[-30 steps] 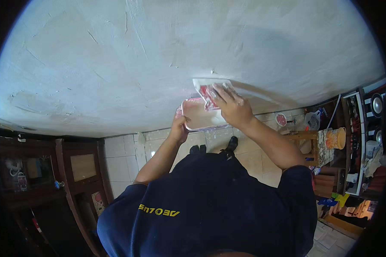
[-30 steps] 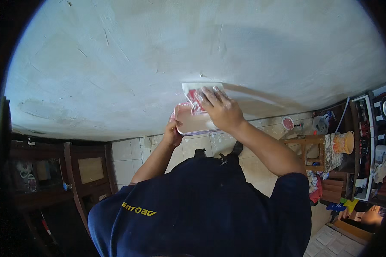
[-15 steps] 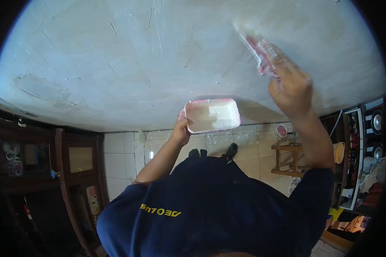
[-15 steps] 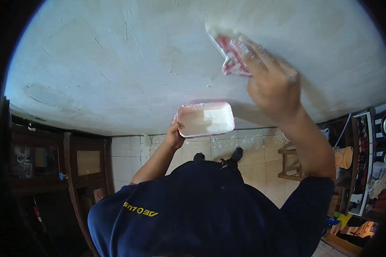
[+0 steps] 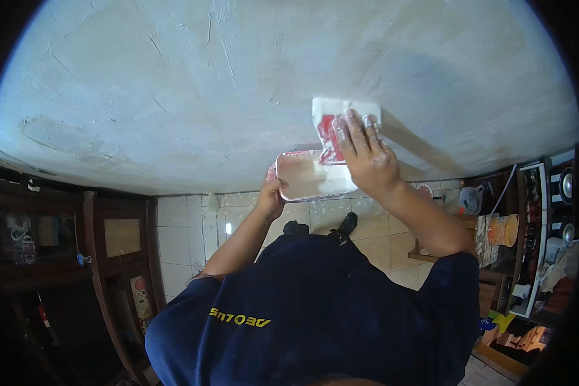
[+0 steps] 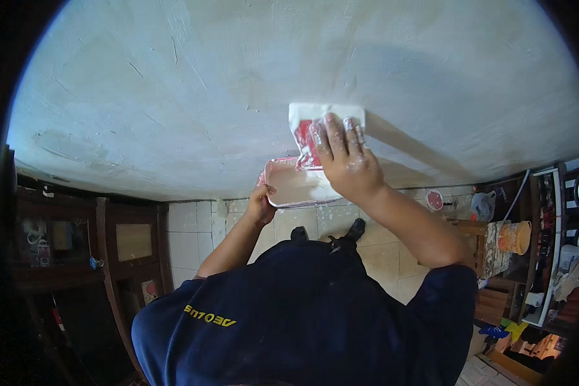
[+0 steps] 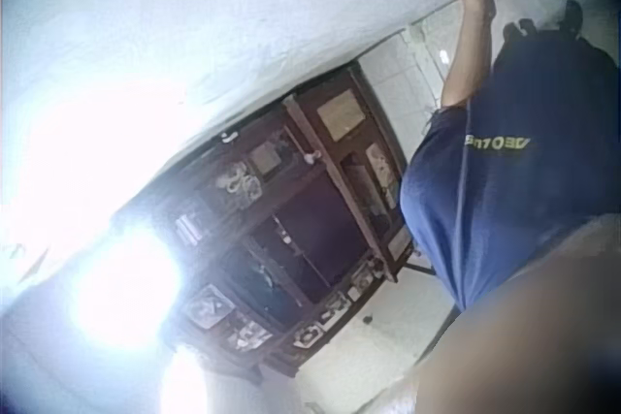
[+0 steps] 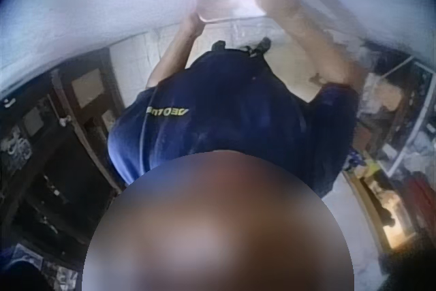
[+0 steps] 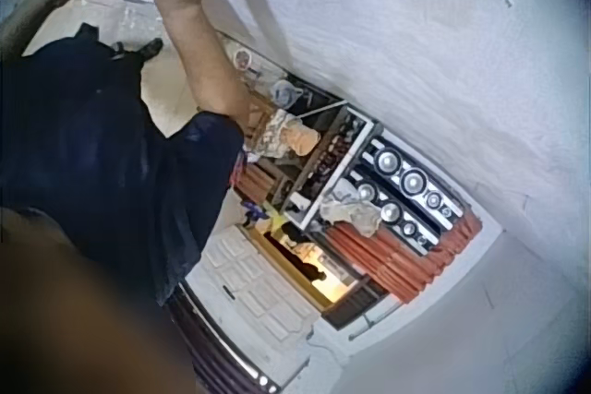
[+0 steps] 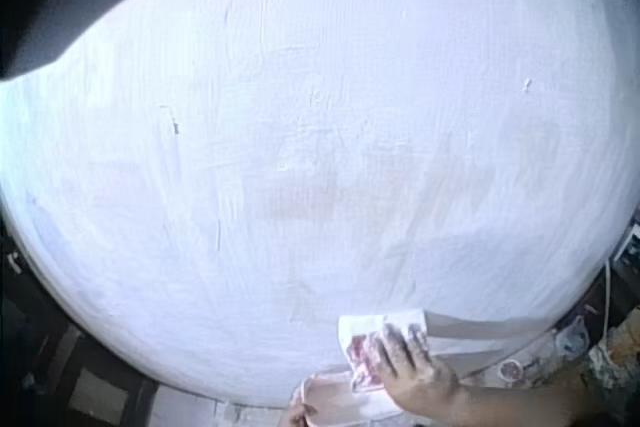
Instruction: The person applies plaster to a wall using a putty knife to patch imperfections.
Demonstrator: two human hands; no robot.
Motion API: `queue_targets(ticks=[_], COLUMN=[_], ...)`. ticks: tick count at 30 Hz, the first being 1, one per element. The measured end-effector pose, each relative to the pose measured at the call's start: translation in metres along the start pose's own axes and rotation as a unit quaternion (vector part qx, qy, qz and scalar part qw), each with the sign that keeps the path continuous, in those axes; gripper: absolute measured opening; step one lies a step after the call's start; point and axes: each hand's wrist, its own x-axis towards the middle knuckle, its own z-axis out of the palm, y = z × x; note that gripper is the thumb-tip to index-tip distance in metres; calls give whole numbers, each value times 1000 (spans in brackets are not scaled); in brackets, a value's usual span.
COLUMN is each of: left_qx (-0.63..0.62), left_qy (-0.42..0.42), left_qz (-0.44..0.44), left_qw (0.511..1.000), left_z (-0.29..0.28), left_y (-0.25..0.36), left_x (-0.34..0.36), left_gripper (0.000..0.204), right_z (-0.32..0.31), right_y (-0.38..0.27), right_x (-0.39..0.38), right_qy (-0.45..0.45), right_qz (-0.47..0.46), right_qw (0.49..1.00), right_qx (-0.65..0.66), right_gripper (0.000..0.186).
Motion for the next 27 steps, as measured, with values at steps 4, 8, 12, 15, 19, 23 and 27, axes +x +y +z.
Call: queue_targets(ticks=[4,8,12,15,19,23,27], left_qx=[14,3,-3,10,8,-8,3], left_qy=[-9,11,-20,-17,-39,-50,-35], left_qz=[11,-20,-4,-26,20,26,26], left_qw=[1000,1000,1000,999,999,998,999], left_z=[4,4,5,12,19,22,21], left_y=[2,-4,-7,1,10,11,10], left_x=[0,-2,2,0,-5,-7,-6], left_gripper=[59,60,62,63,64,63,61], right_z=[16,25,24,0,-69,-124,-127], right_y=[-18,-27,-17,9,55,79,76], right_x=[-7,-11,-7,8,53,85,89], right_qy=[-12,-48,-57,-84,5,67,132], right_qz=[20,27,32,28,33,45,63], right_qw=[996,992,984,983,982,991,989], right_qx=[85,113,166,162,184,105,38], right_gripper=[40,37,39,32,34,36,35])
